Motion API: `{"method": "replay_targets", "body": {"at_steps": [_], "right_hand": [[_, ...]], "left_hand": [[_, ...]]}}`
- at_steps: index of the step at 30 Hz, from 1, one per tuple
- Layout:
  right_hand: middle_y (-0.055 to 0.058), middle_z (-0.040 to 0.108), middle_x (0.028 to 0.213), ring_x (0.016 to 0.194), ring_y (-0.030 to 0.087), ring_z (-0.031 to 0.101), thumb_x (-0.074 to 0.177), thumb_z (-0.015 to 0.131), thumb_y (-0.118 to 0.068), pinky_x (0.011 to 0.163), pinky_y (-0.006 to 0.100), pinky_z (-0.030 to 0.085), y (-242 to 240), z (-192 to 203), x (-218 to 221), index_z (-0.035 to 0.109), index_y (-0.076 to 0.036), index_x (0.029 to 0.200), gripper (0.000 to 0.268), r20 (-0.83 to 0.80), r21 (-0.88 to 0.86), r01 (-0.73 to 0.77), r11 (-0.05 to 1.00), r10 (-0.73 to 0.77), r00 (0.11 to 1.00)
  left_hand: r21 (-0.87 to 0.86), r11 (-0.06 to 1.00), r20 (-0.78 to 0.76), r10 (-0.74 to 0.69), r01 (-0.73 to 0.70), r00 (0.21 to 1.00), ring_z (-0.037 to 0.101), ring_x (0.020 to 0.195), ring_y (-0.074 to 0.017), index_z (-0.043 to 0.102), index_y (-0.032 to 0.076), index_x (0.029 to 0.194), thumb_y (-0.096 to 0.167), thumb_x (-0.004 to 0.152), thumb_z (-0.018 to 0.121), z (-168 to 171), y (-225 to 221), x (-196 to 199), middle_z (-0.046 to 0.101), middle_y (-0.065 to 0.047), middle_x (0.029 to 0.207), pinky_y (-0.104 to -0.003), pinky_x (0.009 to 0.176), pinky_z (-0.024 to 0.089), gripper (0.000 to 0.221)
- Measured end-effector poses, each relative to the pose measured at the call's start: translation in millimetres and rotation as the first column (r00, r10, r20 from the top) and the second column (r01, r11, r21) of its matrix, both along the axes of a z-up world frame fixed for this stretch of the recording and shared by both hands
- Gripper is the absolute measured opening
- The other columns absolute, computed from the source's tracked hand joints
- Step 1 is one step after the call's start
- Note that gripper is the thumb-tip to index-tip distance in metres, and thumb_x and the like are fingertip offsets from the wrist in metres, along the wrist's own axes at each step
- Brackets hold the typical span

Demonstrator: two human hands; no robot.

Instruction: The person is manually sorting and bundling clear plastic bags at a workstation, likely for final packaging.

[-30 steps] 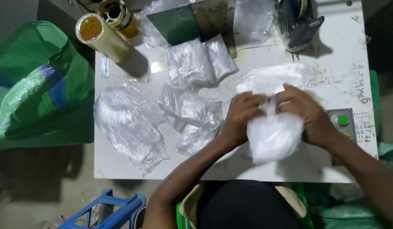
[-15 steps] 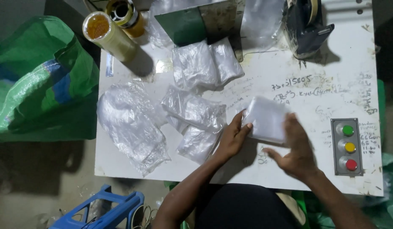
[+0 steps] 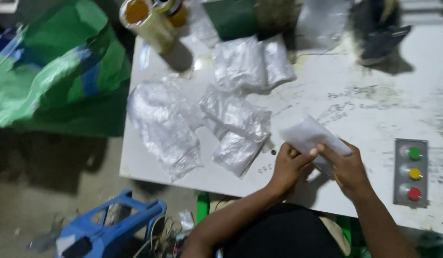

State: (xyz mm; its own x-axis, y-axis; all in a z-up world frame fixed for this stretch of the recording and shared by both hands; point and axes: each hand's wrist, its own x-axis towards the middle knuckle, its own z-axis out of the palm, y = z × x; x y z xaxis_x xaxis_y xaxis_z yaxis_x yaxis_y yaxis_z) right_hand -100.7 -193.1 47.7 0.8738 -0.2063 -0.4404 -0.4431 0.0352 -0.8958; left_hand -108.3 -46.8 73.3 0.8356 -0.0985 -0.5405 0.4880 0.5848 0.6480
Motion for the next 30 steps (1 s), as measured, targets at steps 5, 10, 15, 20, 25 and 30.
{"method": "replay_targets", "body": {"at_steps": [5,10,15,20,25,30], "right_hand": [[0.008,0.06,0.12,0.109,0.018,0.061,0.083,0.076,-0.01,0.093,0.031,0.053,32,9,-29,0.05,-0.011,0.136,0.059,0.207,0.136,0.12,0.983,-0.147,0.967],[0.013,0.06,0.132,0.12,0.025,0.058,0.097,0.062,-0.008,0.1,0.036,0.048,54,7,-34,0.052,-0.003,0.149,0.054,0.157,0.192,-0.005,0.981,-0.025,0.987],[0.037,0.061,0.123,0.073,0.041,0.067,0.104,0.057,-0.005,0.045,0.038,0.053,71,60,-34,0.043,0.0,0.16,0.058,0.191,0.039,0.006,0.999,-0.014,0.981],[0.035,0.051,0.14,0.097,0.055,0.066,0.108,0.058,0.015,0.064,0.046,0.059,45,39,-35,0.045,0.013,0.143,0.038,0.382,-0.194,0.053,0.98,0.026,0.924],[0.031,0.044,0.14,0.12,0.049,0.059,0.104,0.061,0.018,0.07,0.05,0.063,43,45,-38,0.039,0.009,0.137,0.04,0.354,-0.259,0.049,0.965,0.047,0.934],[0.026,0.066,0.127,0.087,0.035,0.068,0.099,0.067,0.01,0.067,0.037,0.064,40,17,-45,0.063,0.011,0.126,0.027,0.291,-0.133,0.07,0.989,-0.029,0.956]], "left_hand": [[-0.128,0.988,0.162,0.111,-0.091,0.981,0.067,0.083,-0.0102,0.071,0.009,0.096,0.021,0.081,0.086,-14,9,15,0.072,0.001,0.092,-0.026,0.075,0.056,0.023],[0.196,0.98,0.357,-0.096,0.026,0.929,0.067,0.094,-0.0066,0.073,0.013,0.111,0.025,0.09,0.08,-23,37,-1,0.073,0.002,0.103,-0.023,0.08,0.055,0.025],[0.611,0.771,0.506,-0.21,-0.177,0.836,0.07,0.12,-0.0227,0.058,0.016,0.142,0.014,0.097,0.07,7,151,7,0.066,-0.009,0.139,-0.038,0.106,0.062,0.046],[0.747,0.105,0.614,0.267,-0.656,0.743,0.069,0.083,-0.0169,0.069,0.009,0.094,0.01,0.089,0.078,7,276,23,0.072,-0.006,0.089,-0.026,0.074,0.062,0.01],[0.942,-0.04,0.336,0.169,-0.334,0.927,0.065,0.086,-0.0195,0.074,0.009,0.095,0.024,0.086,0.081,-18,336,26,0.068,-0.005,0.097,-0.034,0.077,0.054,0.018],[0.604,-0.444,0.622,-0.256,-0.662,0.74,0.061,0.097,-0.0335,0.071,-0.001,0.093,0.006,0.099,0.07,22,291,17,0.066,-0.016,0.104,-0.046,0.086,0.051,0.009]]}}
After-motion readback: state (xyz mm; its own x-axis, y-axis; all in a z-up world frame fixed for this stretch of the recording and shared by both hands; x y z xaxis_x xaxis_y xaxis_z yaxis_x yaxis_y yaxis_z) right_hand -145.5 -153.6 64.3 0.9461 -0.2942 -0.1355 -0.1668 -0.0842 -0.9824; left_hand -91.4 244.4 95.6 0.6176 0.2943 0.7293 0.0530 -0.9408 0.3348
